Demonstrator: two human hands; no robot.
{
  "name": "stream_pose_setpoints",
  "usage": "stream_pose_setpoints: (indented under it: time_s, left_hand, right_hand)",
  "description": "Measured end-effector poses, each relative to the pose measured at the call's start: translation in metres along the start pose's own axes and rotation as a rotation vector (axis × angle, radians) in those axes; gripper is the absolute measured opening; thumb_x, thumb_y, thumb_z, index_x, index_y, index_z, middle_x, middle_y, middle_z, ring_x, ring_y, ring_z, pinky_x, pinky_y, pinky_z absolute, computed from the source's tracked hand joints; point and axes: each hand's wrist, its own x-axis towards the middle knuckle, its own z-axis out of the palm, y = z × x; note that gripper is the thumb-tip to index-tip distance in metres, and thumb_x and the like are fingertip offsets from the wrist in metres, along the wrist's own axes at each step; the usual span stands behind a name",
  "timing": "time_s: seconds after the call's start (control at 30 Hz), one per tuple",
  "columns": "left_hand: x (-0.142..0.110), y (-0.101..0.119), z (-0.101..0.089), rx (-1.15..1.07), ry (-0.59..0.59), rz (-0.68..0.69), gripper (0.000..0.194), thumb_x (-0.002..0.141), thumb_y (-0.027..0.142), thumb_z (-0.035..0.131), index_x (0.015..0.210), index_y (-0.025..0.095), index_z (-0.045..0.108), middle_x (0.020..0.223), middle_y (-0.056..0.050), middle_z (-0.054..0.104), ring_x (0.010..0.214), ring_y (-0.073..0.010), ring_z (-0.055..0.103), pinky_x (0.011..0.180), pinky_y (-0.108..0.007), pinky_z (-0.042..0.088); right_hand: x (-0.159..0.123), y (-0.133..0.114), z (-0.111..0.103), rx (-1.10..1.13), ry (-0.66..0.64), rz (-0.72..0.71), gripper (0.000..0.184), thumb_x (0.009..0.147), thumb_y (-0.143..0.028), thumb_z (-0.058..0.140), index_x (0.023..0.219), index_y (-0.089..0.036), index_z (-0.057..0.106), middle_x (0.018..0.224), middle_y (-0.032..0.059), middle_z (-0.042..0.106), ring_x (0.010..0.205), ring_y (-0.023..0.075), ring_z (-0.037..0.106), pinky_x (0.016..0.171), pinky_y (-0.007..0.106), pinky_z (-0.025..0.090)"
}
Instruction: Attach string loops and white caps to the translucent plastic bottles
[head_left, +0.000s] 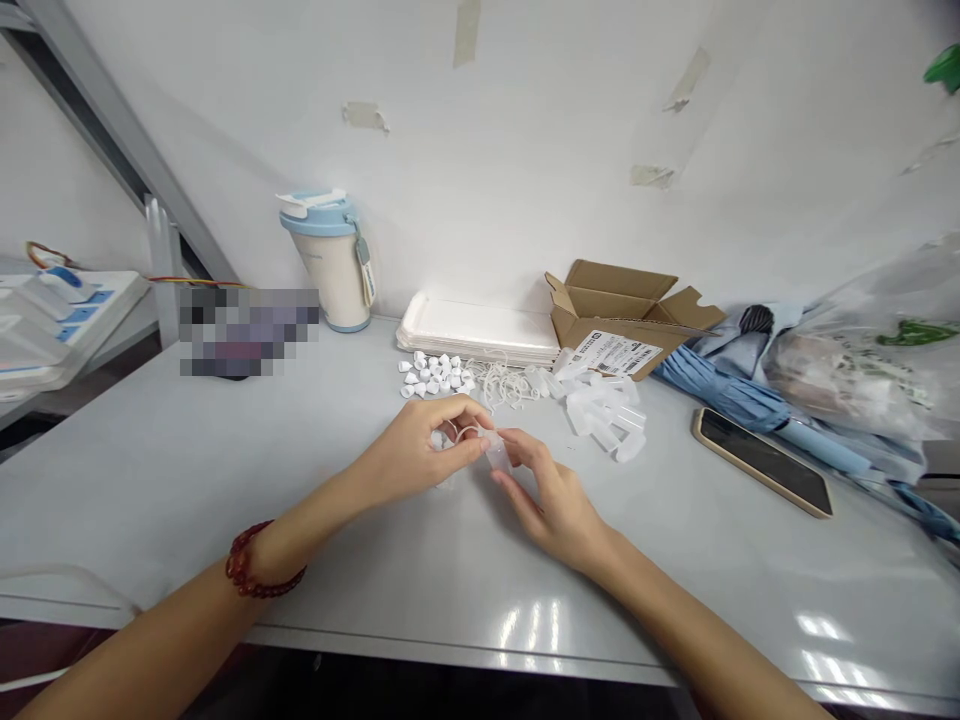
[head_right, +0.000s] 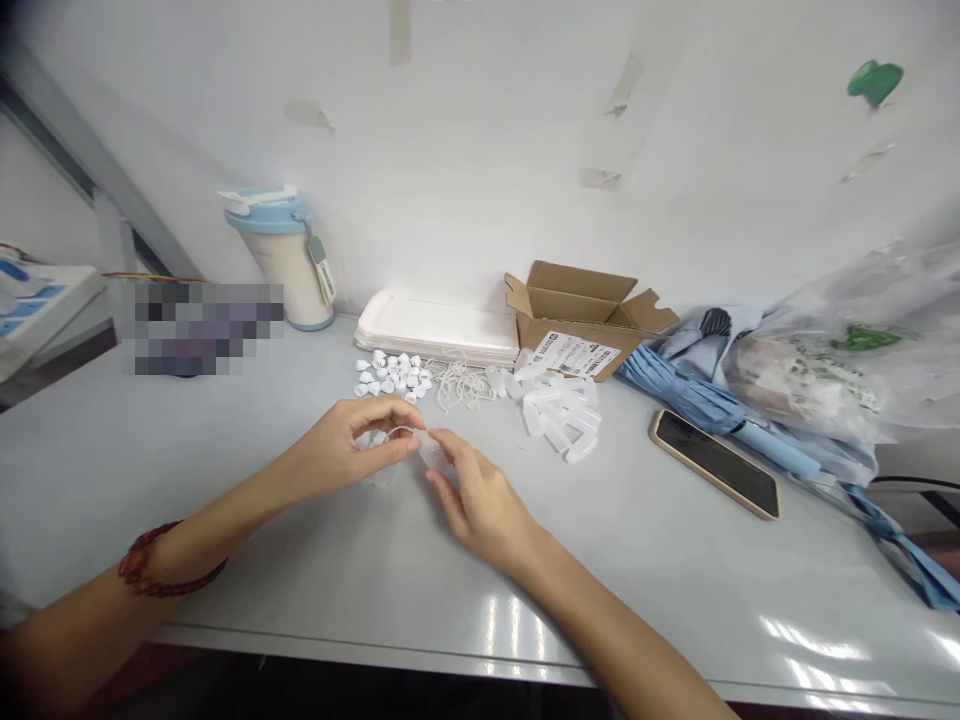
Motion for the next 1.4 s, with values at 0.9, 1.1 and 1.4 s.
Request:
stream_pose_setpoints:
  time_s: [0.9,1.1,1.4]
  left_hand:
    - [-0.001,-0.009,0.005,0.142,0.250,0.015,0.021,0.087,0.031,0.051,0.074,0.016,0.059,0.065,0.000,0.060,0.061,-0.0131,0.054,0.059,-0.025,0.045]
    - [-0.005,-0.011,0.020,0.495,0.189,0.451,0.012,0.084,0.023,0.057,0.092,0.015,0.058,0.094,-0.008,0.063,0.088,-0.0206,0.056,0.077,-0.033,0.047]
    - [-0.006,-0.017,0.025,0.628,0.147,0.487,0.031,0.083,0.023,0.060,0.111,0.014,0.050,0.110,-0.012,0.059,0.105,-0.0266,0.050,0.088,-0.040,0.046]
  right_hand:
    - [0.009,-0.010,-0.005,0.858,-0.028,0.487,0.028,0.090,-0.031,0.050,0.115,-0.020,0.045,0.101,0.0074,0.067,0.090,0.0184,0.067,0.090,0.039,0.046]
    - [0.010,-0.007,-0.004,0.990,-0.017,0.564,0.033,0.086,-0.035,0.057,0.115,-0.021,0.045,0.101,0.0066,0.067,0.096,0.0203,0.065,0.091,0.038,0.045]
    - [0.011,-0.004,0.000,0.982,0.010,0.573,0.034,0.086,-0.035,0.057,0.114,-0.020,0.044,0.098,0.0071,0.067,0.094,0.0203,0.066,0.089,0.039,0.047]
